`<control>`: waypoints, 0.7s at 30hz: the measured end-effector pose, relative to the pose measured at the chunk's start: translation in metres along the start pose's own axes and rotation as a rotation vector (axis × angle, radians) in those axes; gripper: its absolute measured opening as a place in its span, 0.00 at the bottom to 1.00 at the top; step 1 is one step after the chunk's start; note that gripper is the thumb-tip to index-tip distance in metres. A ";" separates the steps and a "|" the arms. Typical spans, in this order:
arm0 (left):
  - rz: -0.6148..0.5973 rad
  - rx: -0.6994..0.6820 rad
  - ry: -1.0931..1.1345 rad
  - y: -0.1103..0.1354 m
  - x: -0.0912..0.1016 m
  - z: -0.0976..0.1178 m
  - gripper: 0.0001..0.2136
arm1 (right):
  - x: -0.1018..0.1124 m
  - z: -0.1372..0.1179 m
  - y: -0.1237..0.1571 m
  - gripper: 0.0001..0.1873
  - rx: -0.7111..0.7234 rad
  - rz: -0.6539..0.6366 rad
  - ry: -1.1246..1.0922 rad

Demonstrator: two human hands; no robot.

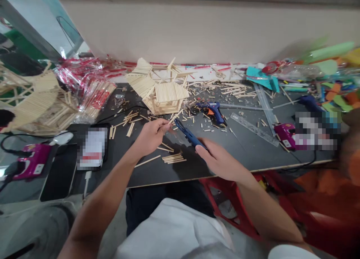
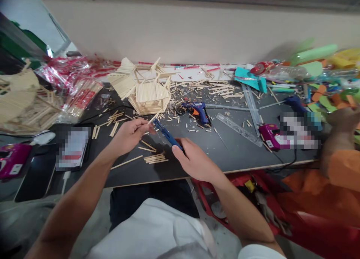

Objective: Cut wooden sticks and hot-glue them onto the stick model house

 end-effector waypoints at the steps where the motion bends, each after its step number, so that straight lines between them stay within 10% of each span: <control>1: 0.007 0.016 -0.007 0.001 0.001 -0.002 0.18 | -0.002 -0.001 0.000 0.20 -0.008 -0.008 -0.009; 21: 0.169 0.084 0.111 0.013 -0.015 -0.012 0.05 | -0.011 -0.008 -0.004 0.19 -0.029 -0.002 -0.069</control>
Point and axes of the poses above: each hand's wrist, its own y-axis away from the middle knuckle, its own x-axis out of the back of the hand, z = x × y, the point moved 5 cm from there along -y, towards the middle knuckle, and after that the axes turned 6 degrees about -x, right-handed, at the moved point
